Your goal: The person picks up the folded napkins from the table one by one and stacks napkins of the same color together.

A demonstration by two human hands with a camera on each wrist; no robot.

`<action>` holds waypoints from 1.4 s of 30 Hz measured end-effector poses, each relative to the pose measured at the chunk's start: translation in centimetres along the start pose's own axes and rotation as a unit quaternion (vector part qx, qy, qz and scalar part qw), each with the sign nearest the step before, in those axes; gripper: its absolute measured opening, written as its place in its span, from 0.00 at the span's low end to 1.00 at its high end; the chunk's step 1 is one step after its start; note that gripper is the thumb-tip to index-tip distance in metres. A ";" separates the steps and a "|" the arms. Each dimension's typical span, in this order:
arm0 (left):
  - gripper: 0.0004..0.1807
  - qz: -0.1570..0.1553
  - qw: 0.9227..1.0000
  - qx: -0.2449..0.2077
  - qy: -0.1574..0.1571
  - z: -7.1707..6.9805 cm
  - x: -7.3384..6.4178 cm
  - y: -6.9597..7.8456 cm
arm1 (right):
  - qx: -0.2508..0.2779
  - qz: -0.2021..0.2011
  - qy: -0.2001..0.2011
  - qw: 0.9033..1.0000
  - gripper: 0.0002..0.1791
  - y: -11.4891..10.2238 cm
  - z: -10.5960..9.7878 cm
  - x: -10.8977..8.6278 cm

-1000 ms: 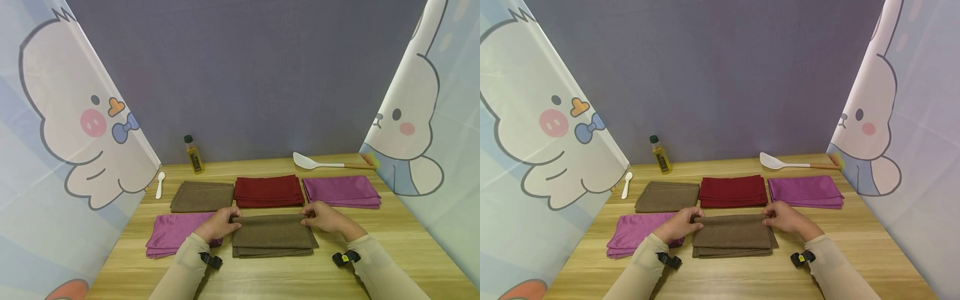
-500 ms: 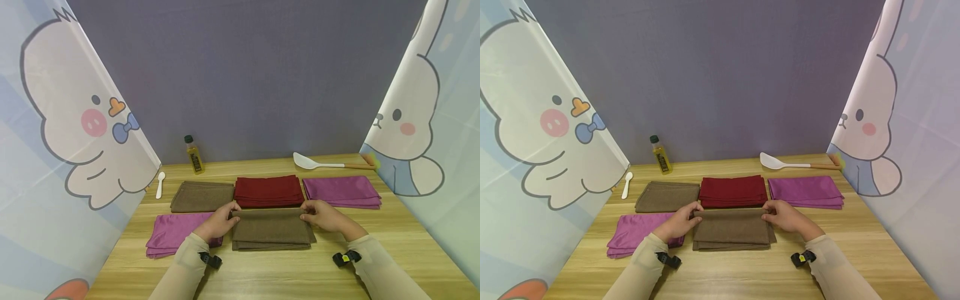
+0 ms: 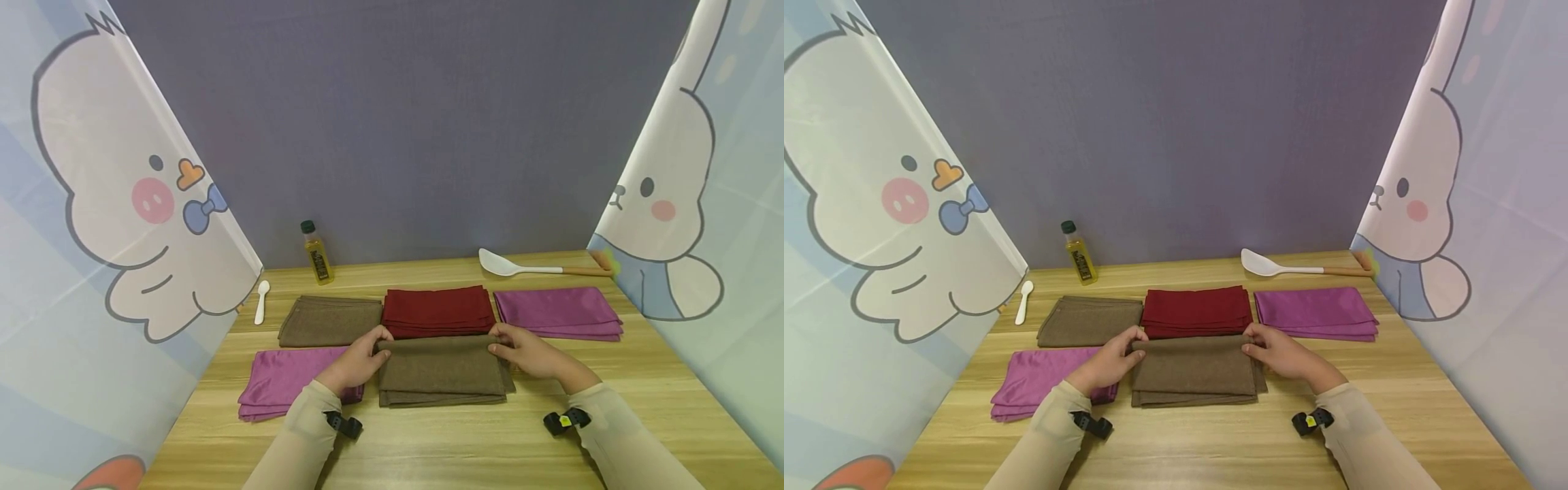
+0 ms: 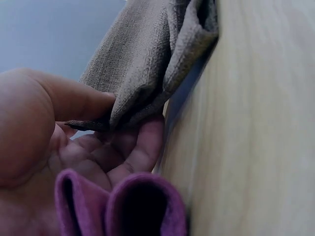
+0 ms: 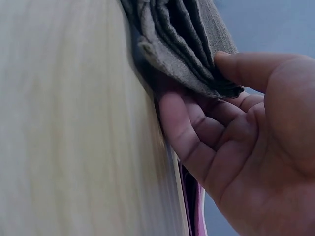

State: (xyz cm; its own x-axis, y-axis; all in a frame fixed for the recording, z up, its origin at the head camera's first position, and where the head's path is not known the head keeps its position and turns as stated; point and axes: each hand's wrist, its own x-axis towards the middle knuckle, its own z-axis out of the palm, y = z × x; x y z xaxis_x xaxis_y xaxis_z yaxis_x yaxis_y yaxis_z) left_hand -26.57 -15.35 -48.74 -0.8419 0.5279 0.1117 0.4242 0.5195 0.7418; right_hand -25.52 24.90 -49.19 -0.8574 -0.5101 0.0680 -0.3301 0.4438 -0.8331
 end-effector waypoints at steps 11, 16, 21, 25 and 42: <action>0.09 0.006 1.000 -0.020 0.003 0.1 0.0 -0.2 | 0.025 0.005 0.007 1.000 0.09 -0.3 0.1 -0.1; 0.09 -0.019 0.998 -0.059 -0.014 0.1 0.1 -0.3 | 0.023 0.012 0.011 1.000 0.09 -0.4 0.2 -0.1; 0.09 -0.045 0.994 -0.093 -0.025 0.1 0.1 -0.2 | 0.014 0.021 0.013 1.000 0.10 -0.4 0.2 0.0; 0.09 -0.051 0.993 -0.101 -0.027 0.1 0.0 -0.3 | 0.020 0.024 0.014 0.999 0.12 -0.4 0.3 0.0; 0.13 -0.054 0.991 -0.119 0.014 0.2 0.2 -0.3 | 0.070 -0.004 0.006 0.998 0.24 0.2 0.4 0.1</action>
State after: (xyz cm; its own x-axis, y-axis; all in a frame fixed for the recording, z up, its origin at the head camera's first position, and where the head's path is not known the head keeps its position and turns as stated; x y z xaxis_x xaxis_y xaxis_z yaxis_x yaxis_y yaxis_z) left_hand -26.78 -15.30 -49.09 -0.8883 0.4575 0.0394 0.2438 0.3970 0.8848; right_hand -25.48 24.66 -49.51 -0.8597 -0.5043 0.0815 -0.2801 0.3320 -0.9007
